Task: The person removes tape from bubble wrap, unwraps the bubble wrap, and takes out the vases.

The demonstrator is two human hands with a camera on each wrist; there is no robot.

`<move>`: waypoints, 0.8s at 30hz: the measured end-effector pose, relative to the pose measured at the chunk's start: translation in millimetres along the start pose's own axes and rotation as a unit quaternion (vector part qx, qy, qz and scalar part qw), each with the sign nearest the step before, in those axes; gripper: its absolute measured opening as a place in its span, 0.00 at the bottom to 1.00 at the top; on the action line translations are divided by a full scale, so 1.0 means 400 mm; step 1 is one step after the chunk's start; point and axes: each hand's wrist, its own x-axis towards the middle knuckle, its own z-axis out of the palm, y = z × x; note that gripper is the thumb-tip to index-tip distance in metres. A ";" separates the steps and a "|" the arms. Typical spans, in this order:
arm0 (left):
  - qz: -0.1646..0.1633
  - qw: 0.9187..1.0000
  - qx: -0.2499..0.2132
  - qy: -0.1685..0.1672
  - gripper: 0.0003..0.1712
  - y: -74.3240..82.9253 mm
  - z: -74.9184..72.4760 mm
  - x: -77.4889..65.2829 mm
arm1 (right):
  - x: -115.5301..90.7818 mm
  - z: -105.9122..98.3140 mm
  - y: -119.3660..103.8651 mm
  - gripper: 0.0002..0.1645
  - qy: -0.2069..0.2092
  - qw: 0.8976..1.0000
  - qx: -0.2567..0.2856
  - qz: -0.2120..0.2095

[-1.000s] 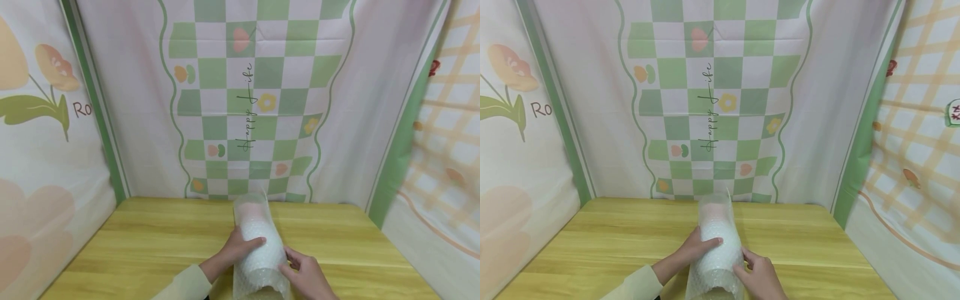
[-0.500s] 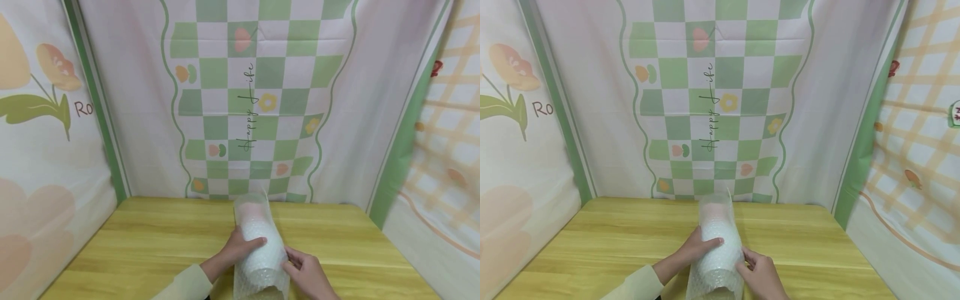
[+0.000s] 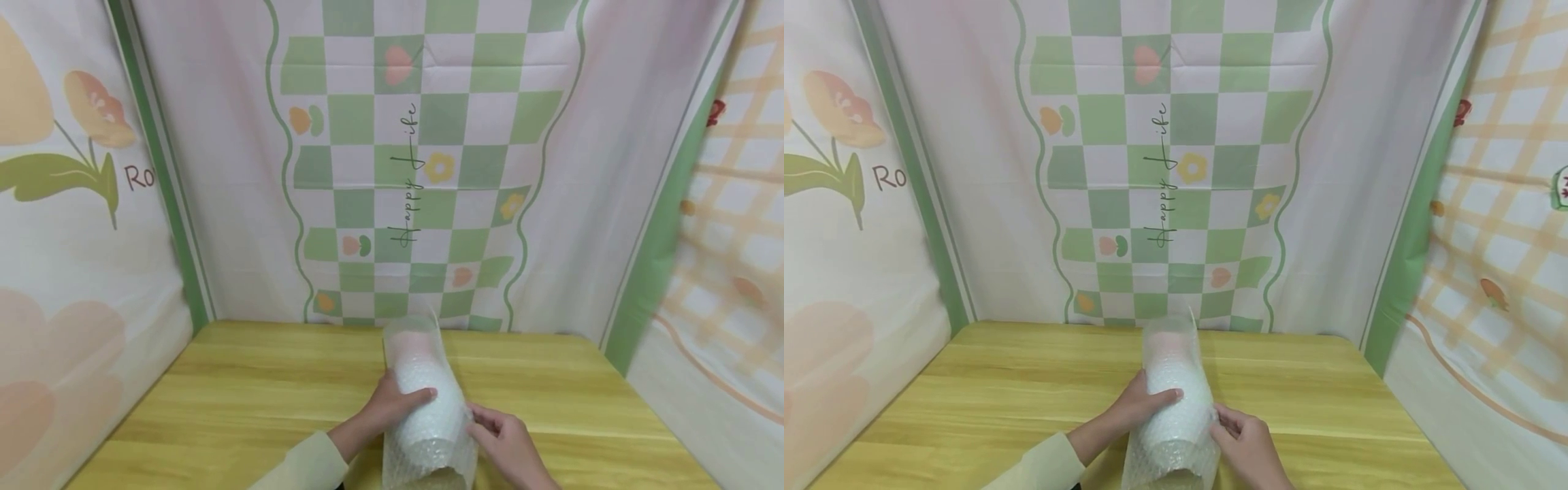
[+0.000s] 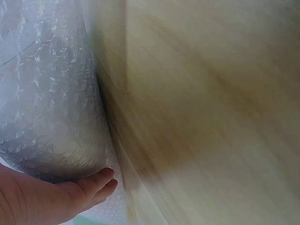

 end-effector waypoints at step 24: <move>-0.005 1.000 -0.003 0.002 0.63 -0.001 0.000 0.001 | -0.008 -0.024 0.001 0.24 -0.065 0.996 0.029 -0.048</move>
